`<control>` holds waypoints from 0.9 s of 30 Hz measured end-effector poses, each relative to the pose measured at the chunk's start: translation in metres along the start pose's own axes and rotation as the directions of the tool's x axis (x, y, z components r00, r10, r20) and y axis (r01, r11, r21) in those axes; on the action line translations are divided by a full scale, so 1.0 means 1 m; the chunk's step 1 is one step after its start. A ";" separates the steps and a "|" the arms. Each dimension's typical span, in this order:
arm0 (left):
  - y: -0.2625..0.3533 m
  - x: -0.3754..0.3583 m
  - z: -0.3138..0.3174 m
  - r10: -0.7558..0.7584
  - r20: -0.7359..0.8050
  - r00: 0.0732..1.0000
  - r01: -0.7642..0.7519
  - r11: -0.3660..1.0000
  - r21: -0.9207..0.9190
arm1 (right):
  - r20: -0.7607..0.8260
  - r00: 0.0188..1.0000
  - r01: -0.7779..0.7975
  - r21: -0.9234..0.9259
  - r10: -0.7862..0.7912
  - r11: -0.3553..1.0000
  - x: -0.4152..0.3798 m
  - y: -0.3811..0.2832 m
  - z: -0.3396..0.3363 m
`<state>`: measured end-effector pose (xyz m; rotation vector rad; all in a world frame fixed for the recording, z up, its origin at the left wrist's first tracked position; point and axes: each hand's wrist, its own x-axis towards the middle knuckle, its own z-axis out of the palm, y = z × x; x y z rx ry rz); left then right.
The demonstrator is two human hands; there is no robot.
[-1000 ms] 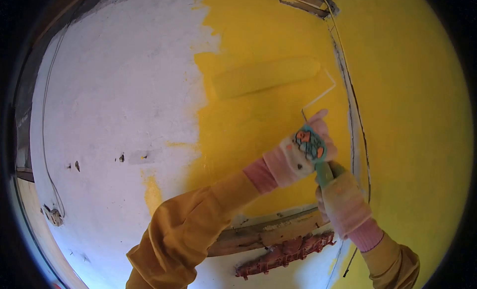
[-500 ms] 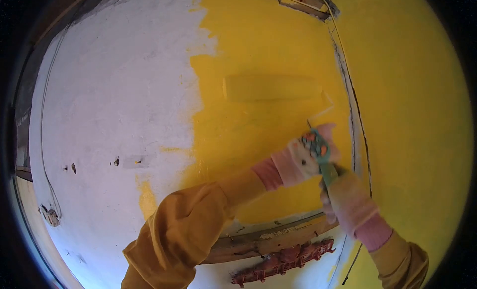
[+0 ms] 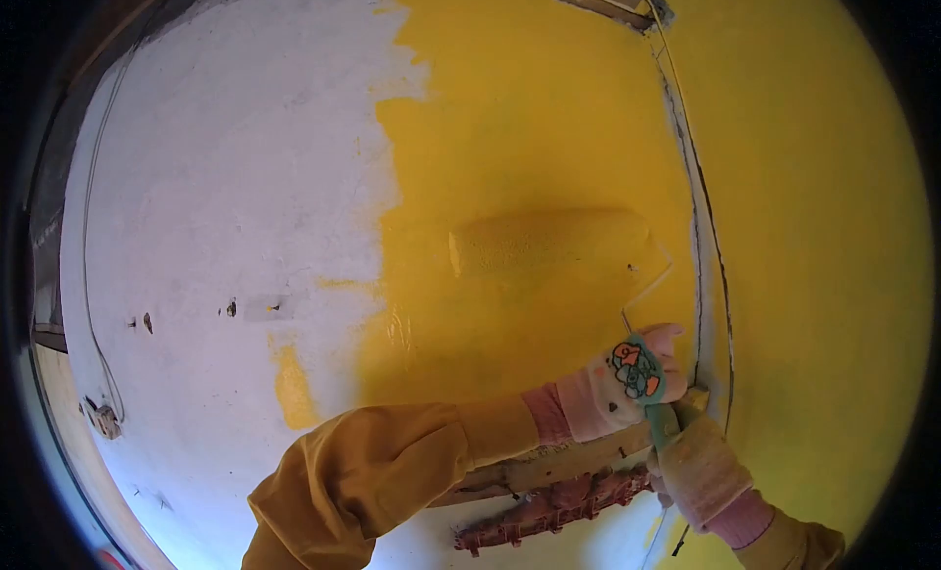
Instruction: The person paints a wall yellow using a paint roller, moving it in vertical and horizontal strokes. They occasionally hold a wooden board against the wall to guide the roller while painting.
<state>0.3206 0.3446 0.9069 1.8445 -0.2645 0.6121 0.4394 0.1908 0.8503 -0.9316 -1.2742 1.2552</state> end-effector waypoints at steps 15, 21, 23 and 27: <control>-0.001 -0.009 0.031 0.069 -0.158 0.985 -0.145 0.823 -0.549 | -0.099 0.973 0.175 -0.262 -0.207 0.949 -0.003 -0.015 0.013; -0.026 -0.011 0.037 0.355 -0.043 0.934 -0.285 0.666 -0.689 | -0.049 0.791 0.336 -0.797 -0.609 0.502 0.004 0.019 0.006; -0.045 -0.014 0.013 0.382 0.127 0.915 -0.158 0.630 -0.760 | 0.248 0.641 0.497 -0.855 -0.726 0.147 0.021 0.041 -0.020; -0.019 0.003 0.001 0.396 0.216 0.893 -0.174 0.743 -0.646 | 0.121 0.769 0.453 -0.796 -0.627 0.402 0.040 0.009 -0.021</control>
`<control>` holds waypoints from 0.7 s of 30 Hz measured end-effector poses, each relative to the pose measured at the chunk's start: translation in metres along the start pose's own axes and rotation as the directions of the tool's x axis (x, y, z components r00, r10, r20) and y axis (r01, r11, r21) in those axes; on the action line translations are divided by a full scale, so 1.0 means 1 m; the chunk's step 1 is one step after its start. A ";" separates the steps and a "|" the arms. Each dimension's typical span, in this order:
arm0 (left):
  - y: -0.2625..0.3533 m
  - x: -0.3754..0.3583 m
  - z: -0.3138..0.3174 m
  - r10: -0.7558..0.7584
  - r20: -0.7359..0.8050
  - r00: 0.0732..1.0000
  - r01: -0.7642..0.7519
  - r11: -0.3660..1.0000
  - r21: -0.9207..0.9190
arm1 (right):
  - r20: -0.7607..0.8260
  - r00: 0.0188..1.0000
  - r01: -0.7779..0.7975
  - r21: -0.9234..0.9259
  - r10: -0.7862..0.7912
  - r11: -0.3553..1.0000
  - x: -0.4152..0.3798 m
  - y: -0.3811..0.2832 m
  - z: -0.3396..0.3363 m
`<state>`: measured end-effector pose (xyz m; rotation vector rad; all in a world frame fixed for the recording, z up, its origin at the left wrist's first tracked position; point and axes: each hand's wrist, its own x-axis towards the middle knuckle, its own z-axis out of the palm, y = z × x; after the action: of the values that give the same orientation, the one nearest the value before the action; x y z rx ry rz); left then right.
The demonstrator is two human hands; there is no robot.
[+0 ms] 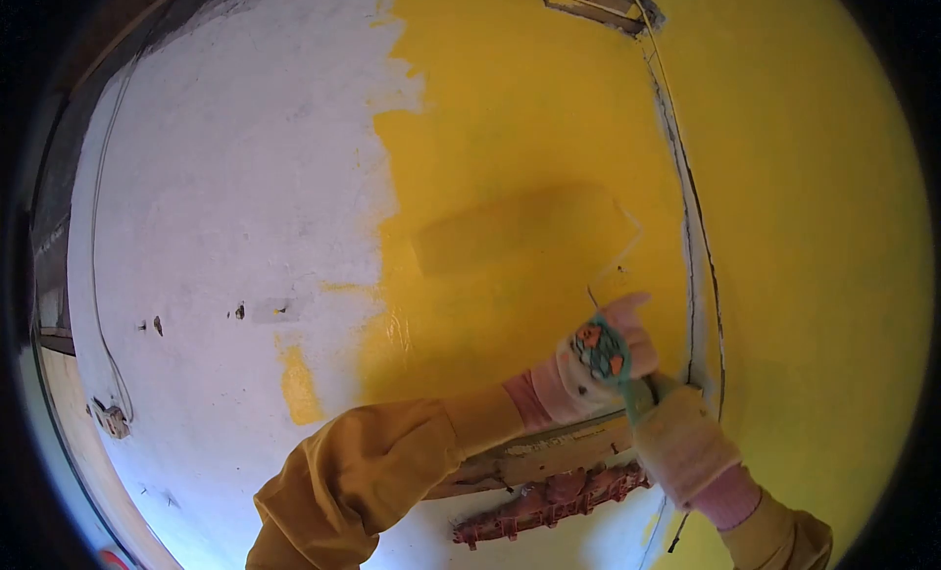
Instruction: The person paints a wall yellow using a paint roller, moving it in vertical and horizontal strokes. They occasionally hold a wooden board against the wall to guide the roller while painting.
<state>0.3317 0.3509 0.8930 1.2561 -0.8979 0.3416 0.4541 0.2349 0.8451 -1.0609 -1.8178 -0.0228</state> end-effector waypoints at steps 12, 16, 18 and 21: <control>0.004 0.010 0.051 0.178 -0.583 0.792 0.011 0.952 0.305 | 0.129 0.904 0.418 -0.474 -0.408 0.775 0.002 -0.002 0.001; 0.017 -0.005 0.033 0.156 -0.329 0.931 0.027 0.872 0.489 | 0.054 0.710 0.348 -0.894 -0.702 0.283 -0.003 -0.040 0.005; -0.002 -0.032 0.043 0.098 -0.416 0.904 -0.030 0.985 0.167 | -0.097 0.849 0.406 -0.508 -0.519 0.760 -0.021 -0.039 0.017; -0.014 -0.051 0.048 -0.003 -0.374 0.927 0.024 0.998 0.051 | -0.007 0.990 0.141 0.177 -0.142 0.974 -0.042 -0.025 0.042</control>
<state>0.2900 0.3146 0.8480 1.1938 -0.5543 0.5775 0.4116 0.2111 0.8022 -0.8058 -1.8606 0.0560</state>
